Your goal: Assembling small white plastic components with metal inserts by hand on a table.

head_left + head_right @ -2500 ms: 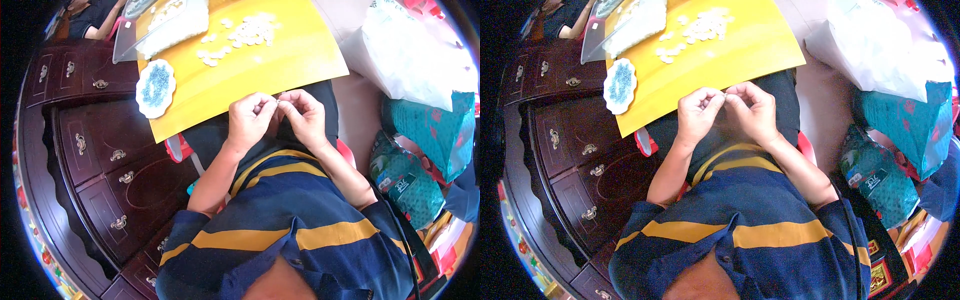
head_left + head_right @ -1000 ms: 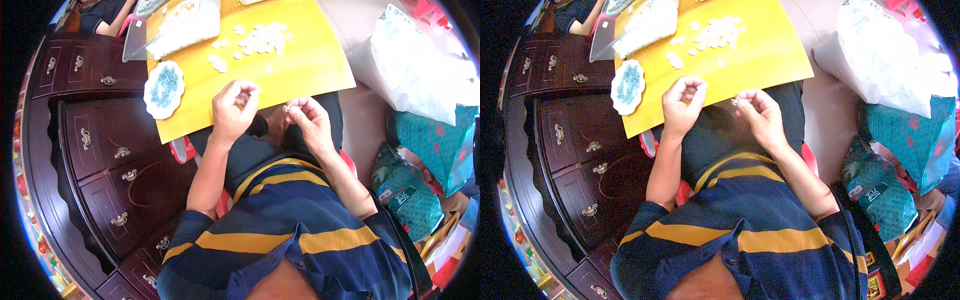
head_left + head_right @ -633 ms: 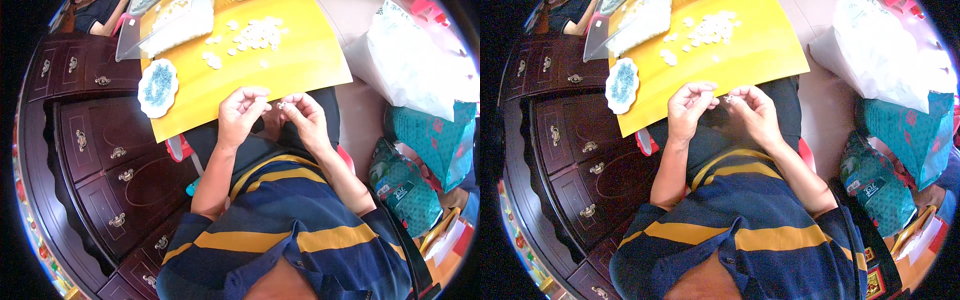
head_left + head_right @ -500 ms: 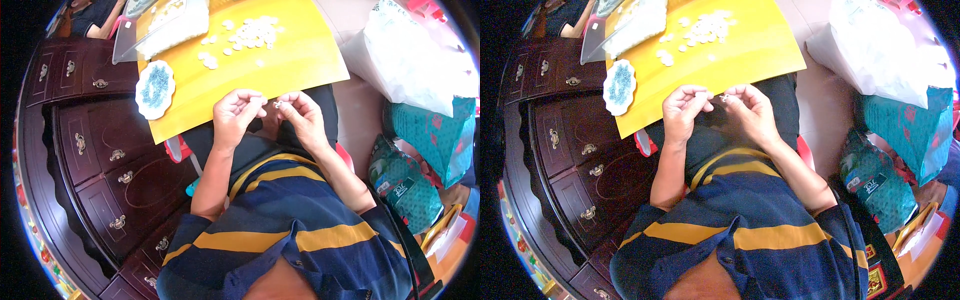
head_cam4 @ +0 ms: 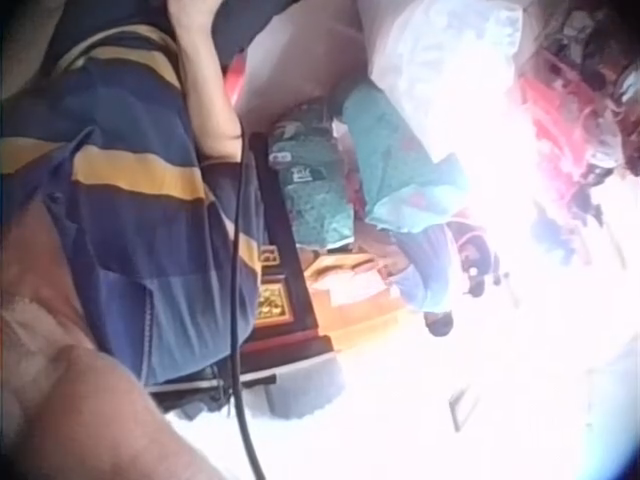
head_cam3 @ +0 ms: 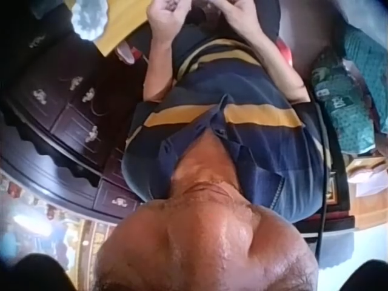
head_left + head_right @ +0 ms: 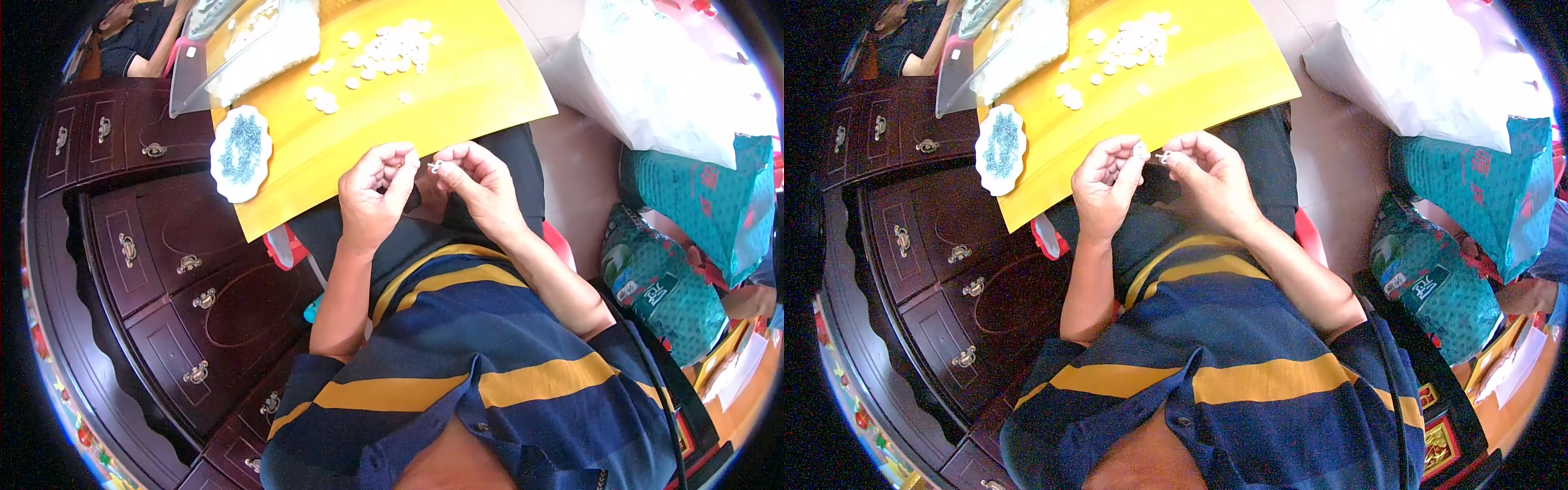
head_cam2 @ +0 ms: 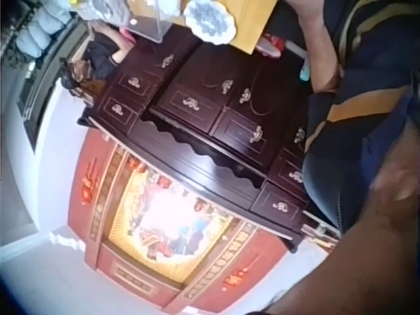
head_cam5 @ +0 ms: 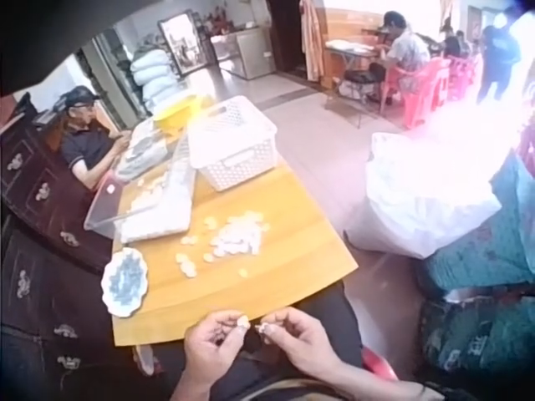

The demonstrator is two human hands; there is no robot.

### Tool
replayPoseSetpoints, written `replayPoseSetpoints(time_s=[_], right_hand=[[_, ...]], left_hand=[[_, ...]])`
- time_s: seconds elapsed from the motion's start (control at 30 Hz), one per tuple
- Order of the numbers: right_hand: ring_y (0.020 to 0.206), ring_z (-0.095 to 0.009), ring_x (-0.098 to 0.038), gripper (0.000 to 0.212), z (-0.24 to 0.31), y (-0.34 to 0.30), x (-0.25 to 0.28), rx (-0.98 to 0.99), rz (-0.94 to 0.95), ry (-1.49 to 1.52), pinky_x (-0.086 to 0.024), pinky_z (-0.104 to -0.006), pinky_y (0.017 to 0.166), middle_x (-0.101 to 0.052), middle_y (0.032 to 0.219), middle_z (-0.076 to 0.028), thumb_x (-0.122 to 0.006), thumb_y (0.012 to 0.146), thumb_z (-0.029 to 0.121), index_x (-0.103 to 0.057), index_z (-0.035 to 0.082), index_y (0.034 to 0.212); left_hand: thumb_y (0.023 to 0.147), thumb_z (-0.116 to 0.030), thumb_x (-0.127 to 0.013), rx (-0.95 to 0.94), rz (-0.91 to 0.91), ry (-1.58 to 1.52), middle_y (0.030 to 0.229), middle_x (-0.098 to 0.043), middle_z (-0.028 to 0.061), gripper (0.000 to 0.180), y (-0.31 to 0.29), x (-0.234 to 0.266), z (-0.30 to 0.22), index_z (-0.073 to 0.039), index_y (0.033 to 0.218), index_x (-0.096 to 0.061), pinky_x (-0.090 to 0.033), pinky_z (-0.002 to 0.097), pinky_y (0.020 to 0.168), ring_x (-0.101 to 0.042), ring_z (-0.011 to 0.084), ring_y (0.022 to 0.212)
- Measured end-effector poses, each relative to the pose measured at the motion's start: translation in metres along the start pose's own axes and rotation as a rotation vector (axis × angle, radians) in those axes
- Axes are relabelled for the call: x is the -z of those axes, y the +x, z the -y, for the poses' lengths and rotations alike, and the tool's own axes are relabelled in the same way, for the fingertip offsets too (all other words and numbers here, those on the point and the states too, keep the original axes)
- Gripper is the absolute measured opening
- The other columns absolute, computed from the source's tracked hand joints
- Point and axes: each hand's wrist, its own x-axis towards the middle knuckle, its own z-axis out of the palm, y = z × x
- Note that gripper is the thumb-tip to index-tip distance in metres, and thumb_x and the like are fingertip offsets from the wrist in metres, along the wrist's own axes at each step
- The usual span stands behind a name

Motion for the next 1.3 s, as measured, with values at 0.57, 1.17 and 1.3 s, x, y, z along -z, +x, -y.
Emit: replayPoseSetpoints(time_s=[0.57, 1.17, 1.3], right_hand=[[0.084, -0.008, -0.063, 0.012, 0.0019, 0.0002, -0.0031, -0.030, 0.005, 0.029, -0.053, -0.0241, 0.076, -0.069, 0.095, -0.002, -0.064, 0.099, 0.008, -0.065, 0.001, 0.109], [0.081, -0.008, -0.063, 0.010, 0.0014, 0.0004, 0.0000, -0.082, -0.003, -0.024, -0.053, -0.0252, 0.076, -0.068, 0.091, -0.003, -0.063, 0.099, 0.009, -0.066, 0.001, 0.105], [0.081, -0.008, -0.062, 0.011, 0.0038, 0.0006, 0.0001, -0.094, -0.011, -0.050, -0.053, -0.0249, 0.077, -0.068, 0.092, -0.002, -0.064, 0.099, 0.010, -0.066, 0.001, 0.105]], left_hand=[[0.090, 0.005, -0.069, -0.074, 0.088, 0.127, 0.089, -0.072, 0.0042, 0.020, 0.0025, 0.0015, -0.0032, 0.003, 0.109, -0.070, -0.051, 0.0195, 0.062, -0.064, 0.0038, 0.072], [0.090, 0.004, -0.068, -0.054, 0.147, 0.185, 0.095, -0.073, 0.0036, 0.022, 0.0026, 0.0055, -0.0053, 0.003, 0.112, -0.070, -0.050, 0.0184, 0.065, -0.063, 0.0041, 0.075], [0.090, 0.004, -0.068, -0.023, 0.136, 0.127, 0.094, -0.072, 0.0038, 0.022, 0.0022, 0.0051, 0.0009, 0.004, 0.112, -0.070, -0.051, 0.0184, 0.066, -0.063, 0.0042, 0.076]])
